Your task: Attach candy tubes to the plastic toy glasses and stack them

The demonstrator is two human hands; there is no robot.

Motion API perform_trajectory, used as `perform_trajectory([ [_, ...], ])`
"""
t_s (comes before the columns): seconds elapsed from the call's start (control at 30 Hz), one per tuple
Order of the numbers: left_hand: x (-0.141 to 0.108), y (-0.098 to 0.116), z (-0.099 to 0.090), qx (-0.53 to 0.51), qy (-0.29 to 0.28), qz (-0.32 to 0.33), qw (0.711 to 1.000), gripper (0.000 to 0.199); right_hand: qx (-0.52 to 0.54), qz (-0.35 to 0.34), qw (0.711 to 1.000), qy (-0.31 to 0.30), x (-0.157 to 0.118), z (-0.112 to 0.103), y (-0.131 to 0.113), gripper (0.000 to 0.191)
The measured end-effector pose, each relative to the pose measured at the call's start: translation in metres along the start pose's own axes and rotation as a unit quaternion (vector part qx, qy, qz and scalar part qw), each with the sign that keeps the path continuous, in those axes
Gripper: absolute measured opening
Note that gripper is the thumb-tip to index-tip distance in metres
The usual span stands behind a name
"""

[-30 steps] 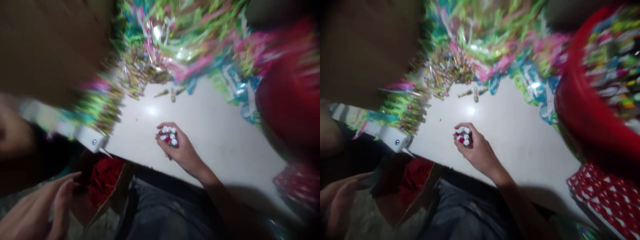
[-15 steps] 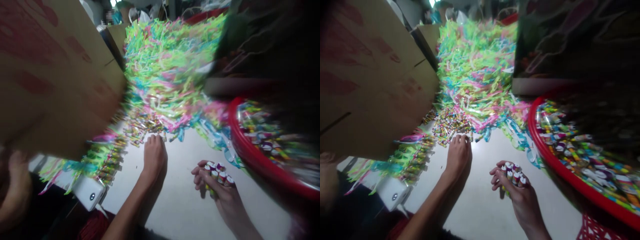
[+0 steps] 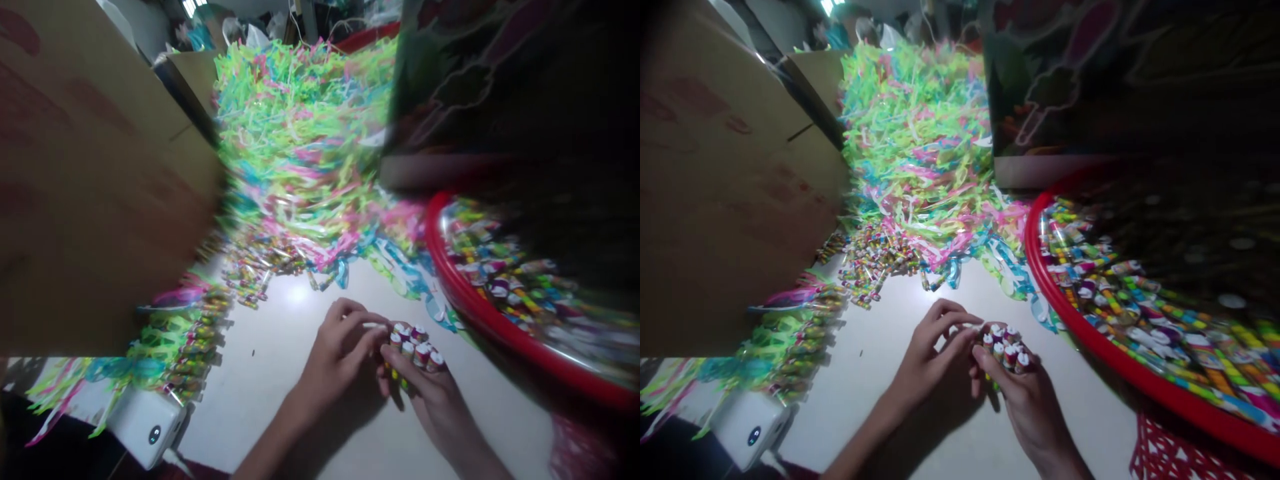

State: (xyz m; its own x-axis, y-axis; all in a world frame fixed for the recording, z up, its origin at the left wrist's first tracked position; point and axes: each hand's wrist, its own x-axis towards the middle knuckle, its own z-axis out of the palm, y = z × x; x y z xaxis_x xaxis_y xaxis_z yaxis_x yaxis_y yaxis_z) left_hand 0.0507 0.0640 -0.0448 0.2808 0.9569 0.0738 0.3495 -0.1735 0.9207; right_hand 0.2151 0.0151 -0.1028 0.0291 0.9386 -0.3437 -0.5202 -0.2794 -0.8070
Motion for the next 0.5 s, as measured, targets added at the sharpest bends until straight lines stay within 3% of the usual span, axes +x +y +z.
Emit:
perform_trajectory([
  [0.07,0.015,-0.014,-0.001,0.091,0.05,0.017,0.994,0.031,0.047,0.026,0.999,-0.002,0.001,0.001,-0.003,0.039],
  [0.13,0.034,-0.027,-0.003,0.228,0.1,0.014,0.969,0.032,0.06,0.027,0.998,0.015,0.002,0.005,-0.008,0.04],
  [0.23,0.054,-0.033,-0.005,0.37,0.092,-0.004,0.924,0.03,0.02,0.002,0.999,0.026,0.003,0.012,-0.017,0.039],
  [0.37,0.05,-0.026,-0.002,0.327,0.111,0.0,0.939,0.017,-0.037,-0.045,0.997,0.053,0.011,0.016,-0.031,0.045],
  [0.5,0.045,-0.028,0.003,0.285,0.115,-0.031,0.951,0.023,-0.031,-0.017,0.995,0.096,0.024,0.015,-0.028,0.057],
])
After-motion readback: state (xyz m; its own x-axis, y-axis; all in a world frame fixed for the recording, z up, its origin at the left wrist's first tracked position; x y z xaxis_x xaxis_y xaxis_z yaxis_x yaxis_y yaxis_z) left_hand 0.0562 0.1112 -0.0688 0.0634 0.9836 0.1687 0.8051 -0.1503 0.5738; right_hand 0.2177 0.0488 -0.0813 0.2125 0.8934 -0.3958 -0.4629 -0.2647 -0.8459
